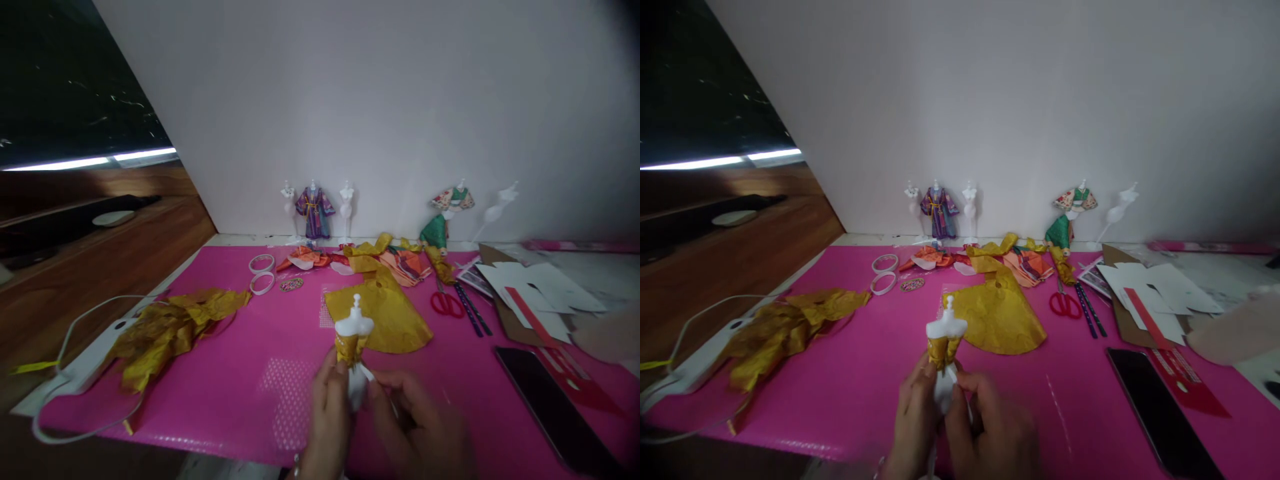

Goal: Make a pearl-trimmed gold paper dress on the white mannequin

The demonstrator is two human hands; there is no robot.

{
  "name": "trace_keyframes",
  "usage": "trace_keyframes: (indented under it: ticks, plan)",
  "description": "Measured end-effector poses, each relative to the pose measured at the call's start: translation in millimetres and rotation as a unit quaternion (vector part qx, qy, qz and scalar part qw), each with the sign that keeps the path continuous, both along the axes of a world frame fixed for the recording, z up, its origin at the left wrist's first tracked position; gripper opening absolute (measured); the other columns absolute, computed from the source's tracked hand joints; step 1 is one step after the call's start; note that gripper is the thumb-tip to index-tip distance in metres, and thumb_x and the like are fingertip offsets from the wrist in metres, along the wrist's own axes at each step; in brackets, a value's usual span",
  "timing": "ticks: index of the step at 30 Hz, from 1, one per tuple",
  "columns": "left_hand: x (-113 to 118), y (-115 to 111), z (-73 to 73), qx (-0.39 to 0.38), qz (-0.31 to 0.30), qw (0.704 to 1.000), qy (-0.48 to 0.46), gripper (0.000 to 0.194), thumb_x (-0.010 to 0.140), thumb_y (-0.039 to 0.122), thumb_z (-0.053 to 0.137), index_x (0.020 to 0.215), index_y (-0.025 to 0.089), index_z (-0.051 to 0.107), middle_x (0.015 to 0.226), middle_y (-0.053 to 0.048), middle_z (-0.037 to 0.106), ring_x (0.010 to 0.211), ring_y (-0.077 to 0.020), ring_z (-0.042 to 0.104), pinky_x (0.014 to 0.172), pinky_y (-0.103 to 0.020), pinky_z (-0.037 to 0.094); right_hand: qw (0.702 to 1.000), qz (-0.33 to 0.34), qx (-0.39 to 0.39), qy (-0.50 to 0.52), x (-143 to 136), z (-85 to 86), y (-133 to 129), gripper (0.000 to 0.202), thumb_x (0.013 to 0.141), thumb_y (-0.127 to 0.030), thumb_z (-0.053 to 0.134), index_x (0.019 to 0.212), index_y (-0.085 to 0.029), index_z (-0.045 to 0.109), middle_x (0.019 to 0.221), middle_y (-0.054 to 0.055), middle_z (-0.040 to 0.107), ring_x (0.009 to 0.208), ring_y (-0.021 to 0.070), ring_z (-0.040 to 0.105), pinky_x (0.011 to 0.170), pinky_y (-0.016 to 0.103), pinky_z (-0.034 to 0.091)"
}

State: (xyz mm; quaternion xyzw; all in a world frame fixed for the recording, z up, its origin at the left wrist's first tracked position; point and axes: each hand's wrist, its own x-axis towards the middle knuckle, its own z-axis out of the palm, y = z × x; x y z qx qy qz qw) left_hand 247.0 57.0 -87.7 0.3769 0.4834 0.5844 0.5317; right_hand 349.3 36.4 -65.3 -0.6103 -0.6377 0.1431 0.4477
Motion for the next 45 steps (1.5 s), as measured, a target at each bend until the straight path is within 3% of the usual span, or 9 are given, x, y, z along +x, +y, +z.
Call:
trace_keyframes:
  ticks: [4,8,19,25,28,33,37,41,45]
  plan:
    - [1,4,6.0,-0.012,-0.01,0.999,-0.037,0.027,0.085,0.041,0.053,0.077,0.017,0.062,0.06,0.001,0.054,0.054,-0.0132,0.046,0.049,-0.022,0.037,0.999,0.006,-0.03,0.045,1,0.8,0,0.03,0.091,-0.045,0.049,0.083,-0.025,0.07,0.048,-0.006,0.059,0.042,0.0136,0.058,0.046,0.022,0.045]
    - [3,-1,1.2,-0.018,-0.03,0.996,-0.077,0.028,0.083,0.043,0.055,0.082,0.016,0.062,0.062,0.001,0.055,0.055,-0.013,0.047,0.05,-0.022,0.039,0.998,0.013,-0.028,0.059,-2,4.8,3,0.027,0.091,-0.041,0.048,0.083,-0.024,0.069,0.05,-0.005,0.061,0.044,0.0141,0.061,0.048,0.023,0.046]
    - [0,-9,-12.9,0.021,0.044,0.998,0.043,0.036,0.081,0.046,0.066,0.102,0.017,0.069,0.095,-0.01,0.072,0.085,-0.0253,0.063,0.061,-0.026,0.048,0.996,0.002,-0.012,0.086,-5,4.4,7,0.025,0.091,-0.037,0.049,0.082,-0.021,0.066,0.055,-0.001,0.067,0.045,0.0146,0.063,0.055,0.023,0.055]
    - [1,-5,-6.0,-0.009,-0.007,1.0,-0.004,0.035,0.086,0.05,0.059,0.093,0.017,0.068,0.065,-0.002,0.062,0.056,-0.0154,0.053,0.049,-0.023,0.041,0.995,0.002,-0.013,0.103,-1,8.7,4,0.023,0.091,-0.037,0.051,0.083,-0.022,0.066,0.056,-0.001,0.07,0.045,0.0144,0.063,0.05,0.022,0.052]
    - [5,-6,-3.0,-0.005,-0.043,0.998,-0.046,0.036,0.089,0.048,0.053,0.097,0.016,0.067,0.065,0.0,0.061,0.051,-0.0126,0.048,0.047,-0.022,0.037,0.994,-0.003,-0.017,0.107,0,9.6,2,0.021,0.09,-0.036,0.052,0.086,-0.022,0.066,0.059,-0.001,0.071,0.049,0.0144,0.066,0.051,0.022,0.052]
    - [9,-13,-8.9,-0.014,0.0,1.0,-0.005,0.044,0.084,0.05,0.061,0.111,0.016,0.067,0.084,-0.008,0.07,0.072,-0.0207,0.062,0.056,-0.025,0.045,0.994,-0.014,-0.004,0.105,1,5.8,6,0.021,0.091,-0.038,0.051,0.089,-0.022,0.064,0.063,0.0,0.072,0.051,0.0151,0.068,0.047,0.021,0.052]
    - [10,-11,-10.7,0.005,0.02,1.0,0.01,0.044,0.081,0.051,0.064,0.108,0.016,0.068,0.096,-0.012,0.072,0.087,-0.0256,0.065,0.066,-0.028,0.05,0.997,0.0,0.036,0.07,3,2.7,12,0.018,0.091,-0.034,0.052,0.086,-0.021,0.064,0.062,0.0,0.072,0.05,0.0138,0.068,0.047,0.019,0.053]
    - [7,-3,-0.4,-0.015,0.01,1.0,-0.015,0.033,0.081,0.047,0.063,0.091,0.016,0.068,0.076,-0.006,0.07,0.065,-0.0184,0.061,0.055,-0.024,0.047,0.997,0.0,0.031,0.075,6,4.9,9,0.02,0.09,-0.035,0.054,0.082,-0.021,0.066,0.062,0.0,0.073,0.047,0.0128,0.066,0.045,0.019,0.049]
    - [3,0,11.2,-0.101,-0.057,0.99,-0.086,0.042,0.09,0.05,0.043,0.084,0.014,0.064,0.047,0.001,0.055,0.035,-0.0091,0.038,0.034,-0.018,0.026,0.992,-0.078,0.025,0.1,14,10.2,-1,0.019,0.082,-0.038,0.062,0.071,-0.023,0.069,0.05,-0.005,0.063,0.041,0.0117,0.057,0.042,0.02,0.045]
